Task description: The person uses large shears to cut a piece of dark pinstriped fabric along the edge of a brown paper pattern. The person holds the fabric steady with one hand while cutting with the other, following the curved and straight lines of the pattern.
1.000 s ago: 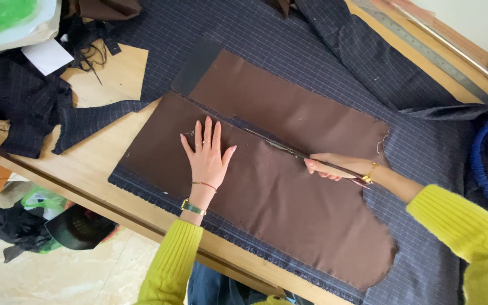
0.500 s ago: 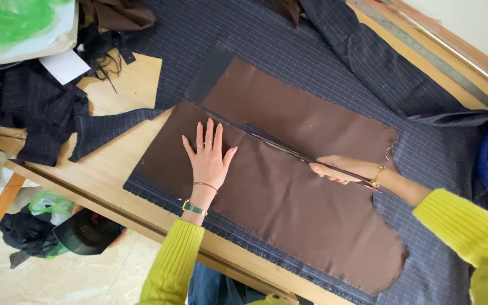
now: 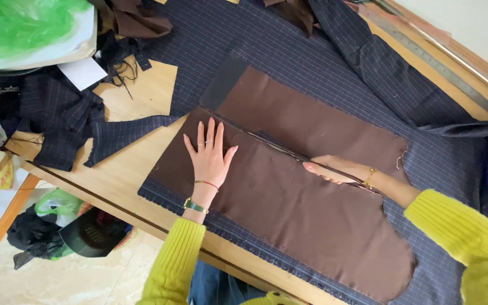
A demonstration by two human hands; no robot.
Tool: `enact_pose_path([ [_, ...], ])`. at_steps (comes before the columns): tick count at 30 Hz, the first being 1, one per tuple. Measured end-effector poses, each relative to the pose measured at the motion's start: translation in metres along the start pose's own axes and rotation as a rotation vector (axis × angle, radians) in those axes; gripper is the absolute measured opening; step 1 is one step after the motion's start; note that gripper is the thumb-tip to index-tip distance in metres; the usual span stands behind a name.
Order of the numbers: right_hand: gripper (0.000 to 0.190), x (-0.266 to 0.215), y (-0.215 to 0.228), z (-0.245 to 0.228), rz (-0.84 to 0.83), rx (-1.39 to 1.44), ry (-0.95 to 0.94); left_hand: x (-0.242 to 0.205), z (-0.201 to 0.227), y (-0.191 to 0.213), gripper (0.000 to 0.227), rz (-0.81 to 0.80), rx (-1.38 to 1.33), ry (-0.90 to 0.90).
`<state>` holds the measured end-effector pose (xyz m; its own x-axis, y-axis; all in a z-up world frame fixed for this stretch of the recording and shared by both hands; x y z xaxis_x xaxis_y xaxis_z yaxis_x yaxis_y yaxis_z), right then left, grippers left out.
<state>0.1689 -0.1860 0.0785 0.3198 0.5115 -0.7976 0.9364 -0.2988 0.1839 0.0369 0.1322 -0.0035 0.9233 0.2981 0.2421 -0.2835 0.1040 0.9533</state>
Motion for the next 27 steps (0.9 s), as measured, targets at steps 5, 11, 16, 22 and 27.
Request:
enact_pose_path([
  [5,0.056,0.011,0.002,0.014,-0.017,0.038,-0.063,0.005,-0.011,-0.002,0.070,0.012,0.001,0.016],
  [11,0.056,0.031,-0.004,-0.011,-0.046,0.015,0.022,0.009,-0.021,-0.002,0.070,0.025,0.006,0.026],
  [16,0.060,0.040,-0.008,-0.026,-0.075,-0.048,0.043,0.010,-0.023,-0.003,0.070,0.024,-0.003,0.025],
  [22,0.059,0.045,-0.008,-0.024,-0.021,-0.038,0.017,0.014,-0.029,-0.008,0.069,0.017,-0.025,0.035],
  [27,0.059,0.040,-0.012,-0.037,0.019,-0.029,-0.012,0.019,-0.036,-0.007,0.069,0.025,-0.023,0.044],
])
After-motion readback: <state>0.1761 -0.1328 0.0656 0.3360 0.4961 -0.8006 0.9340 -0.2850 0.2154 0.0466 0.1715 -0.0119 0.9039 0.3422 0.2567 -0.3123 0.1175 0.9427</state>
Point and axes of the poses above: each hand's wrist, its own x-axis towards the middle knuckle, its own y-axis out of the back of the hand, z = x × y, the point moved 2 cm from there along x, towards the middle knuckle, and after that the axes turned 4 degrees about x, right-handed, at the moved point
